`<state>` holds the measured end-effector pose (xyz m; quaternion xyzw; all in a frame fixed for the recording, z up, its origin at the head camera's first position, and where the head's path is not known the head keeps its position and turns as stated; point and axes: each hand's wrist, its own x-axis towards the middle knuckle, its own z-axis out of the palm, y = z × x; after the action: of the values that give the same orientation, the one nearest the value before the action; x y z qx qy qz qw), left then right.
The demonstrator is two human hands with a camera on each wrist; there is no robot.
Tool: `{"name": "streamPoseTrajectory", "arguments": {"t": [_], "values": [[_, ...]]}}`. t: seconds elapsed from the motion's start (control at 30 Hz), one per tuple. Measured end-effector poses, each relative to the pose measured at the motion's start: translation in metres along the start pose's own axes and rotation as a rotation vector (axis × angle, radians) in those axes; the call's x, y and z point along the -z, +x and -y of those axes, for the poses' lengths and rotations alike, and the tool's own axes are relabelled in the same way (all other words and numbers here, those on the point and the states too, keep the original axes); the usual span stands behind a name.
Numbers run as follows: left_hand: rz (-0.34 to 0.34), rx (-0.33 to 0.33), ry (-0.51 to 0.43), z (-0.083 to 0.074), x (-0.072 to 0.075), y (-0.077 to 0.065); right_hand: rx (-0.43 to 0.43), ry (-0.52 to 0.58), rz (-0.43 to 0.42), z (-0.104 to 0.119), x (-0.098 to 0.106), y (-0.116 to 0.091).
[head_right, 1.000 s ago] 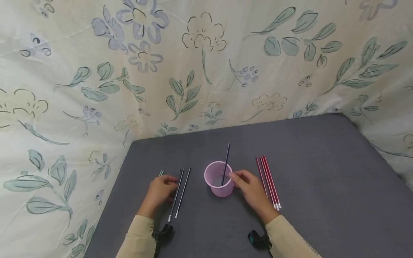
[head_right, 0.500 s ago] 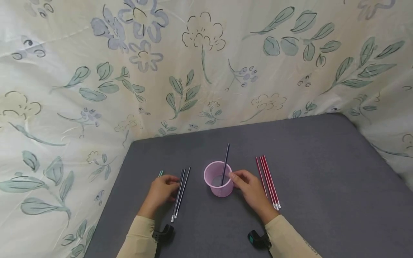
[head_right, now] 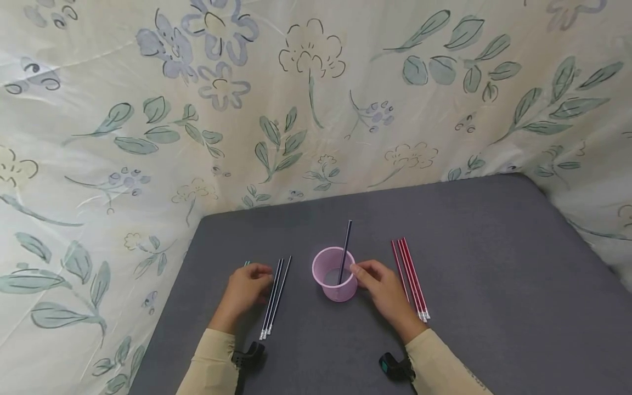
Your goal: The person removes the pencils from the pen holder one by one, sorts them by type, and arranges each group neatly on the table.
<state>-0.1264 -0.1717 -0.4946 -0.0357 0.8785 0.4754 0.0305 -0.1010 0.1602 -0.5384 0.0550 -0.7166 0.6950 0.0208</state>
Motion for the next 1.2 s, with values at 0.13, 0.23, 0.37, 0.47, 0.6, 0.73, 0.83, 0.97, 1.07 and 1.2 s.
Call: {"name": "streamPoseTrajectory", "arguments": {"t": [0.13, 0.23, 0.37, 0.47, 0.6, 0.73, 0.83, 0.97, 1.07, 1.2], "values": [[0.000, -0.046, -0.008, -0.003, -0.001, 0.002, -0.002, -0.005, 0.004, 0.000, 0.000, 0.000], [0.003, -0.087, -0.042, -0.007, -0.002, 0.002, -0.002, -0.006, 0.003, 0.001, 0.000, 0.001], [0.009, -0.133, -0.084, -0.014, -0.003, 0.002, -0.005, -0.007, 0.000, 0.002, 0.000, 0.001], [0.012, -0.169, -0.109, -0.020, -0.006, 0.001, -0.006, -0.006, 0.001, 0.001, 0.000, 0.001], [0.024, -0.231, -0.150, -0.028, -0.009, 0.001, -0.006, -0.002, 0.002, 0.002, 0.000, 0.001], [0.032, -0.280, -0.190, -0.038, -0.012, 0.001, -0.006, -0.002, -0.001, 0.003, 0.001, 0.001], [0.037, -0.312, -0.217, -0.045, -0.014, 0.001, -0.005, -0.001, 0.001, 0.003, 0.001, 0.001], [0.043, -0.344, -0.246, -0.055, -0.017, 0.001, -0.006, 0.003, 0.005, 0.003, 0.001, 0.001], [0.046, -0.358, -0.266, -0.062, -0.021, 0.000, -0.008, 0.002, 0.003, 0.003, 0.001, 0.002], [0.055, -0.375, -0.290, -0.070, -0.027, 0.000, -0.016, 0.004, 0.004, 0.005, 0.001, 0.002]]}}
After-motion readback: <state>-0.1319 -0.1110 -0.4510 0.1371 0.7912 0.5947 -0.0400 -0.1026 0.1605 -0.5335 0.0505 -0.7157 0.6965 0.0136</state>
